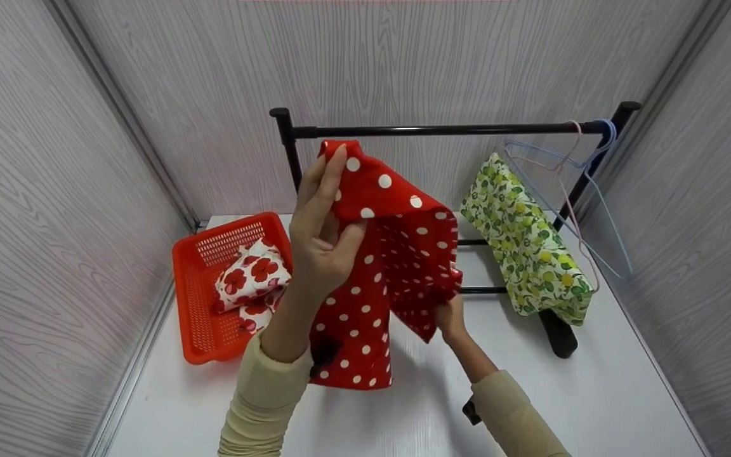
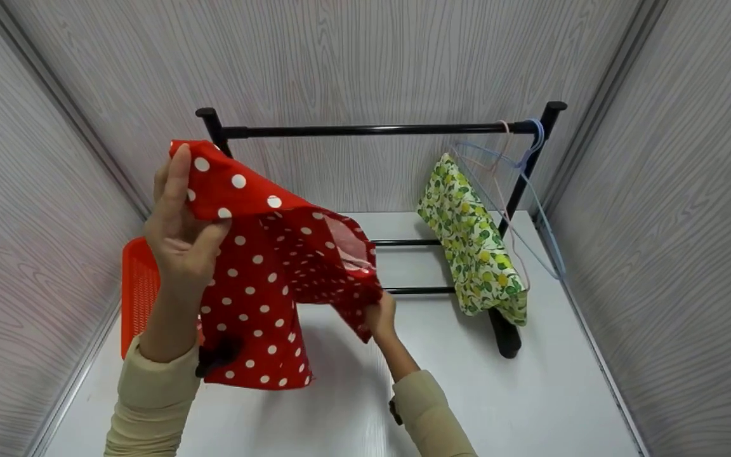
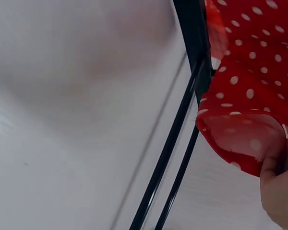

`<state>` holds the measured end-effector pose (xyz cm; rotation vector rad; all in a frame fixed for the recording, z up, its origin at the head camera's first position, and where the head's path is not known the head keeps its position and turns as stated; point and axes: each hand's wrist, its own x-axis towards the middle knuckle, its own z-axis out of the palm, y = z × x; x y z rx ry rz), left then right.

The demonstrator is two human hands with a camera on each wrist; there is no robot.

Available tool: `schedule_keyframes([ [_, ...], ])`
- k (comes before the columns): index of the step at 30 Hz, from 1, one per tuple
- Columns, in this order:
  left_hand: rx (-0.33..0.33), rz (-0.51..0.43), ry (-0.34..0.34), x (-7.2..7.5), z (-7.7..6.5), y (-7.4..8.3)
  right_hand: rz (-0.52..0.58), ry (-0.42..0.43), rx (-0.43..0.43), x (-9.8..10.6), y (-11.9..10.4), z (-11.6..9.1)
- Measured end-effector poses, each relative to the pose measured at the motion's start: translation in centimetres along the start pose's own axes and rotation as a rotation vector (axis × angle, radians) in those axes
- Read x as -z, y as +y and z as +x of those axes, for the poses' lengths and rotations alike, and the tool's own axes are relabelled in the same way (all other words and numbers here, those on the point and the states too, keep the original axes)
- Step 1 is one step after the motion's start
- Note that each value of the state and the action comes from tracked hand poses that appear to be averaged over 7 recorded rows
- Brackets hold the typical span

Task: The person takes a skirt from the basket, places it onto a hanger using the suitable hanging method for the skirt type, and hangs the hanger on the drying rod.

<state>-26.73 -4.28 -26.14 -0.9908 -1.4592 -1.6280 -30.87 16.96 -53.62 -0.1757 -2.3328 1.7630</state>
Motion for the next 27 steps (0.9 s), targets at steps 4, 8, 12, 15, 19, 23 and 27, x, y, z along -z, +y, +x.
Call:
schedule_keyframes([
  [4,0.091,0.055,0.021,0.5,-1.0,-0.7,-0.031,0.152,-0.152,4.0,-2.5,1.9],
  [8,0.175,0.181,0.043,0.9,-1.9,-1.3,-0.106,0.24,-0.183,7.6,-3.4,3.5],
  [12,0.234,0.317,0.103,1.4,-2.7,-2.0,-0.182,0.274,-0.195,10.8,-4.3,4.6],
  [15,0.259,0.38,0.156,1.9,-3.8,-2.6,-0.183,0.305,-0.13,12.9,-4.9,5.0],
  [19,0.343,0.412,0.203,2.5,-5.0,-3.1,-0.208,0.379,0.027,15.0,-5.4,5.2],
  [23,0.477,0.373,0.273,3.0,-6.0,-3.7,-0.251,0.385,0.106,16.6,-5.9,5.3],
  [27,0.566,0.324,0.355,3.1,-6.7,-4.1,-0.269,0.314,0.09,18.0,-6.5,5.1],
])
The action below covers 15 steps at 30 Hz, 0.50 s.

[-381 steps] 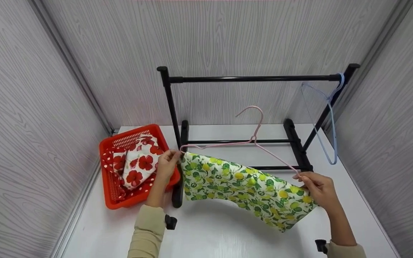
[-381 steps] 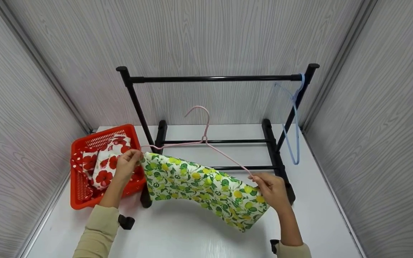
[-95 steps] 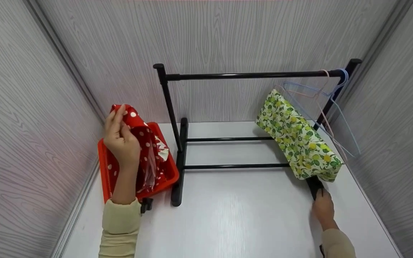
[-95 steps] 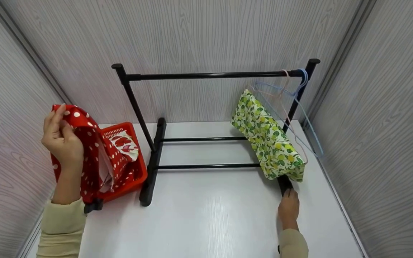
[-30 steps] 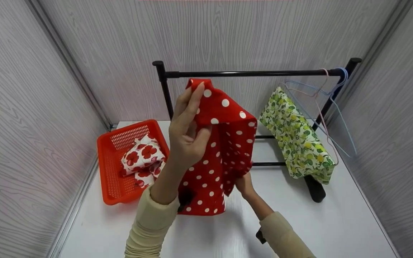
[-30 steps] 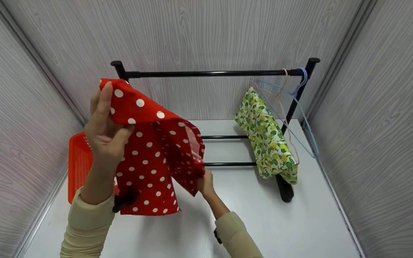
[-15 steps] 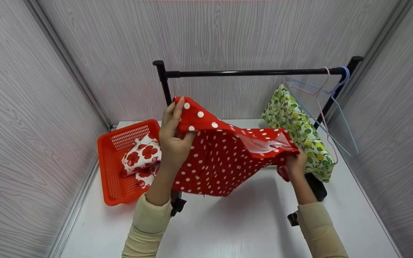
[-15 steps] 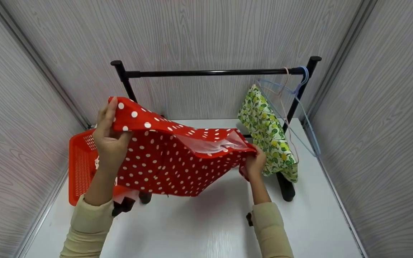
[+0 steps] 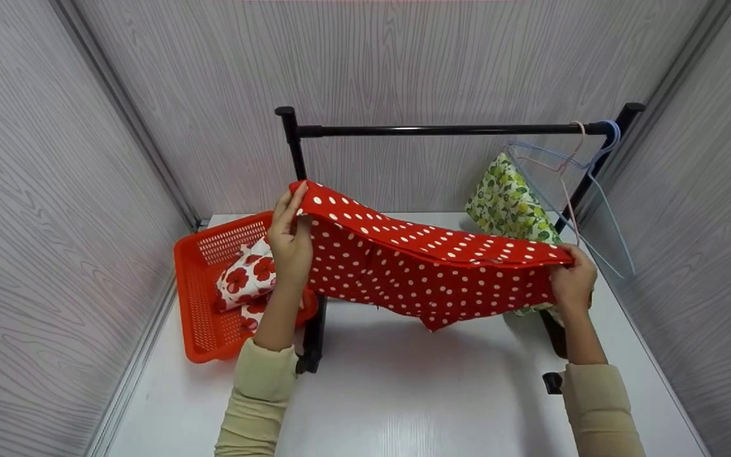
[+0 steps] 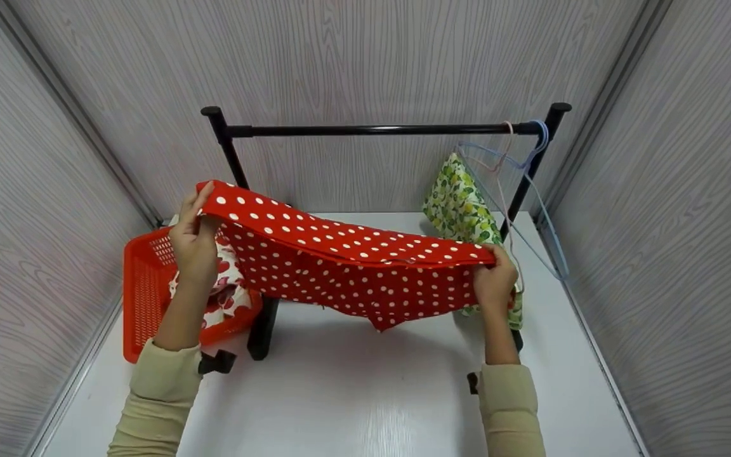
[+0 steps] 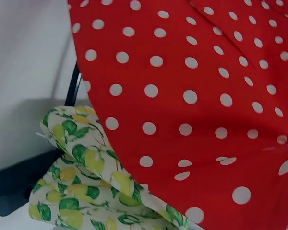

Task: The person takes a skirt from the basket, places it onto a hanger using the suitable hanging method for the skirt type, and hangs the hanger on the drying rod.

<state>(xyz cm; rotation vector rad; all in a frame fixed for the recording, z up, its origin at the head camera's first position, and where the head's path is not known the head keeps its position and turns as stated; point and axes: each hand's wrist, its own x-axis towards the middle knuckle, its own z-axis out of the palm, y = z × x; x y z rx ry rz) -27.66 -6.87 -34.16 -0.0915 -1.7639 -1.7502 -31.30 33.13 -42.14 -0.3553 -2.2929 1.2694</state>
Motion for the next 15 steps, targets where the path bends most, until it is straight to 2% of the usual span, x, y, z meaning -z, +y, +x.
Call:
schedule_keyframes([
  [2,0.035,-0.015,0.015,-0.1,-0.1,0.0,-0.018,-0.045,0.002,0.7,-0.1,0.2],
  [6,0.061,-0.023,0.023,-0.3,-0.3,0.4,-0.041,-0.129,0.005,1.9,-0.3,0.4],
  [11,0.113,0.0,0.023,-1.1,-0.8,0.9,-0.037,-0.17,0.007,2.8,0.1,0.6],
  [15,0.153,-0.006,-0.008,-2.1,-1.1,1.0,-0.012,-0.197,-0.012,2.8,0.7,0.1],
])
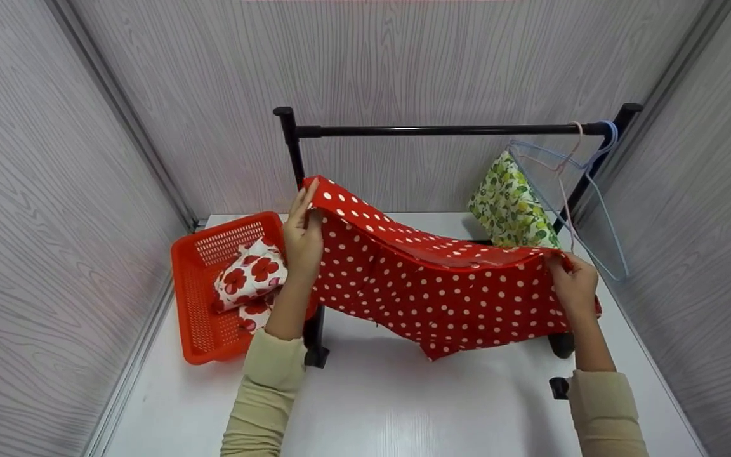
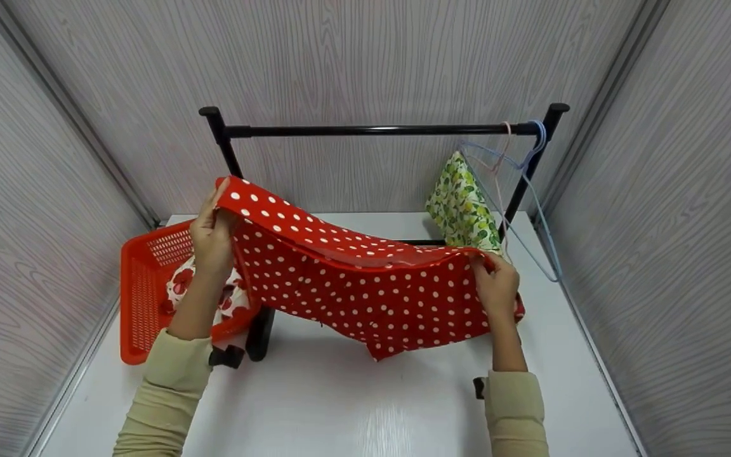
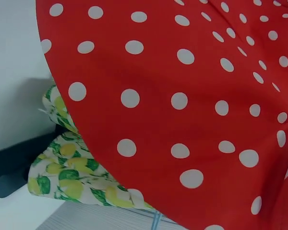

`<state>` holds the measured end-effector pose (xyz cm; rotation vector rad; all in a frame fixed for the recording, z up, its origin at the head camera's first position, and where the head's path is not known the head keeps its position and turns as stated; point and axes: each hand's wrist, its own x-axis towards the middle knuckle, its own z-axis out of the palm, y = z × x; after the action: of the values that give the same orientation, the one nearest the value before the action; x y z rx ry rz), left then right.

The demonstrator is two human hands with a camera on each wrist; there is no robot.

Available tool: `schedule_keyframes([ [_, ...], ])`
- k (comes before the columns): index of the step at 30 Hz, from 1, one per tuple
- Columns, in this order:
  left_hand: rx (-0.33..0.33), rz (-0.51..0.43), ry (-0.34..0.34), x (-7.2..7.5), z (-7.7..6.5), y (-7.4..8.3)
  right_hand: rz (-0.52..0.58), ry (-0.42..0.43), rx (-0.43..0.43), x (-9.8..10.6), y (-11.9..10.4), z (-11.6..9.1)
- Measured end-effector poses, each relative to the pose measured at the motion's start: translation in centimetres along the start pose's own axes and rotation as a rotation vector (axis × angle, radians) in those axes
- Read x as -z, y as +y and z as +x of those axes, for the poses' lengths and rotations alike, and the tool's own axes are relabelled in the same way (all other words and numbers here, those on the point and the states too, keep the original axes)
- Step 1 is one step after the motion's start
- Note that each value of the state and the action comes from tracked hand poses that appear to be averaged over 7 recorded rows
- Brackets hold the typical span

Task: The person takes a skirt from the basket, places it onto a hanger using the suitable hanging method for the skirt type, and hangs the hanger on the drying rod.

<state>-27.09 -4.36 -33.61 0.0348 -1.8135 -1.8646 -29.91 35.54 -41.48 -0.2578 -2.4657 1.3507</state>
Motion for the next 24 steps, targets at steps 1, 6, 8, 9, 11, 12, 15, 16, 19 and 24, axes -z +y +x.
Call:
schedule_keyframes([
  [1,0.004,-0.005,-0.015,-0.3,0.0,-0.1,0.011,-0.008,-0.019,-0.2,0.2,-0.2],
  [6,-0.013,-0.037,-0.093,-2.1,0.4,-0.9,0.094,-0.1,-0.229,-1.5,1.2,-1.0],
  [8,-0.021,-0.036,-0.125,-3.1,0.6,-1.2,0.134,-0.129,-0.332,-2.2,1.8,-1.4],
  [9,-0.022,-0.032,-0.14,-3.7,0.8,-1.5,0.15,-0.135,-0.385,-2.7,2.1,-1.6],
  [11,-0.011,-0.007,-0.178,-5.0,1.0,-2.0,0.21,-0.133,-0.495,-3.8,3.0,-2.2],
  [12,-0.001,0.005,-0.202,-5.7,1.0,-2.4,0.24,-0.12,-0.541,-4.5,3.5,-2.6],
  [15,0.048,0.061,-0.28,-7.9,0.6,-3.8,0.311,-0.074,-0.668,-6.9,5.3,-4.2],
  [16,0.074,0.075,-0.313,-8.6,0.3,-4.4,0.333,-0.063,-0.7,-7.7,5.9,-4.8],
  [19,0.148,0.132,-0.424,-10.5,-1.0,-6.3,0.374,-0.038,-0.764,-9.9,7.7,-6.7],
  [24,0.215,0.194,-0.571,-12.6,-2.9,-9.0,0.396,0.01,-0.805,-11.7,9.4,-8.4],
])
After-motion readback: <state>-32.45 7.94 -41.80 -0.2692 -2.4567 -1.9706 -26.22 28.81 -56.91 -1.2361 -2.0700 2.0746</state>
